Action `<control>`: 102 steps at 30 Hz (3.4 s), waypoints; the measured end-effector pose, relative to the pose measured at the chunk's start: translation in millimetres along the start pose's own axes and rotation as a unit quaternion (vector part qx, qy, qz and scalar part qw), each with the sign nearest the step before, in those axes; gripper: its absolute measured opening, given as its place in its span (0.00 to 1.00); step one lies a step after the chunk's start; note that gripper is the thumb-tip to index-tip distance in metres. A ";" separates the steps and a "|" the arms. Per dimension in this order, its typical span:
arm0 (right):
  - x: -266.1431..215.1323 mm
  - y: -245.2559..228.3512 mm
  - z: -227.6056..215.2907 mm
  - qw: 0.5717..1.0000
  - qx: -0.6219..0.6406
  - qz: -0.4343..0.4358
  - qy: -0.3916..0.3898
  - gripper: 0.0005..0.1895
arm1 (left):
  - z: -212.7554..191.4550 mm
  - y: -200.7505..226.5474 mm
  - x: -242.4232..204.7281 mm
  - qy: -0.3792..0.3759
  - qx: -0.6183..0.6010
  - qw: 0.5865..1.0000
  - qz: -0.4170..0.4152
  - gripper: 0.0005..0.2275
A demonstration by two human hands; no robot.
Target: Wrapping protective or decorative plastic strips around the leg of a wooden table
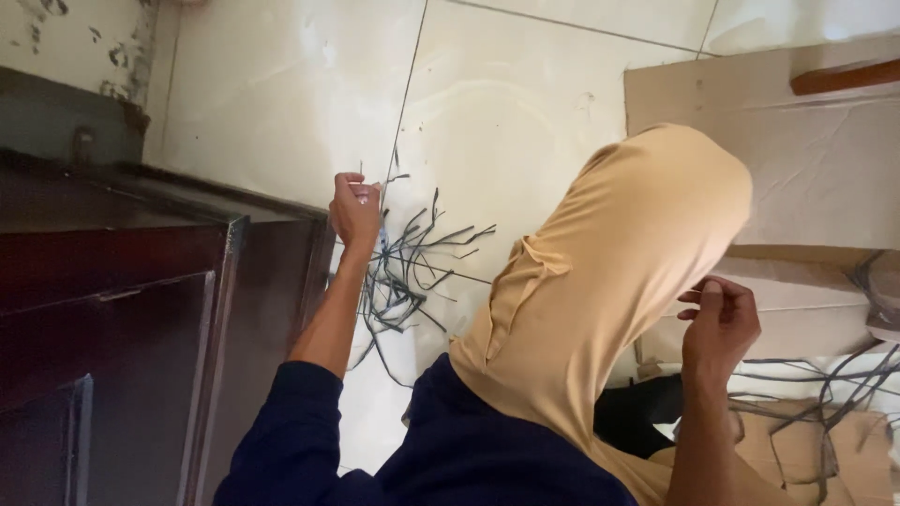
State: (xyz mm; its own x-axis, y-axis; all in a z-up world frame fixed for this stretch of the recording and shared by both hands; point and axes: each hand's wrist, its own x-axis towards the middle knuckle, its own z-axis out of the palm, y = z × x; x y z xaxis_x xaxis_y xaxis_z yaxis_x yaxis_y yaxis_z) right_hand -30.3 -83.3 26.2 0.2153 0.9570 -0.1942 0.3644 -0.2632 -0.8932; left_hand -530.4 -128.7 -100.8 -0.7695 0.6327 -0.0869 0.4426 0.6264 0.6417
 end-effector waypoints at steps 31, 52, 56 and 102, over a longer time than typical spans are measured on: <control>-22.4 -86.5 -7.3 0.974 0.106 -0.199 0.027 0.08 | -186.3 286.1 -62.0 -0.144 -0.469 0.849 0.195 0.08; -9.4 -75.5 -92.0 0.848 0.520 0.101 -0.004 0.10 | 35.8 490.0 -153.9 -0.515 -0.334 0.715 0.335 0.08; 23.0 88.8 -57.8 0.805 0.415 0.339 0.255 0.08 | 95.0 473.2 -155.2 -0.497 0.015 0.667 0.555 0.08; 73.1 102.3 -63.4 0.957 0.151 -0.021 0.246 0.14 | 261.4 348.5 -240.9 -0.492 -0.021 0.751 0.440 0.08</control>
State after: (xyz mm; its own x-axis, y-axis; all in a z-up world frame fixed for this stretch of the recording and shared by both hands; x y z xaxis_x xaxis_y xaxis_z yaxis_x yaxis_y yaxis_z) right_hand 80.1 -48.0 -53.7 0.6336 0.7736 -0.0071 0.1196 -0.1070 -0.9870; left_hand -70.4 56.2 -55.4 0.5348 0.8360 -0.1228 0.5486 -0.2330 0.8029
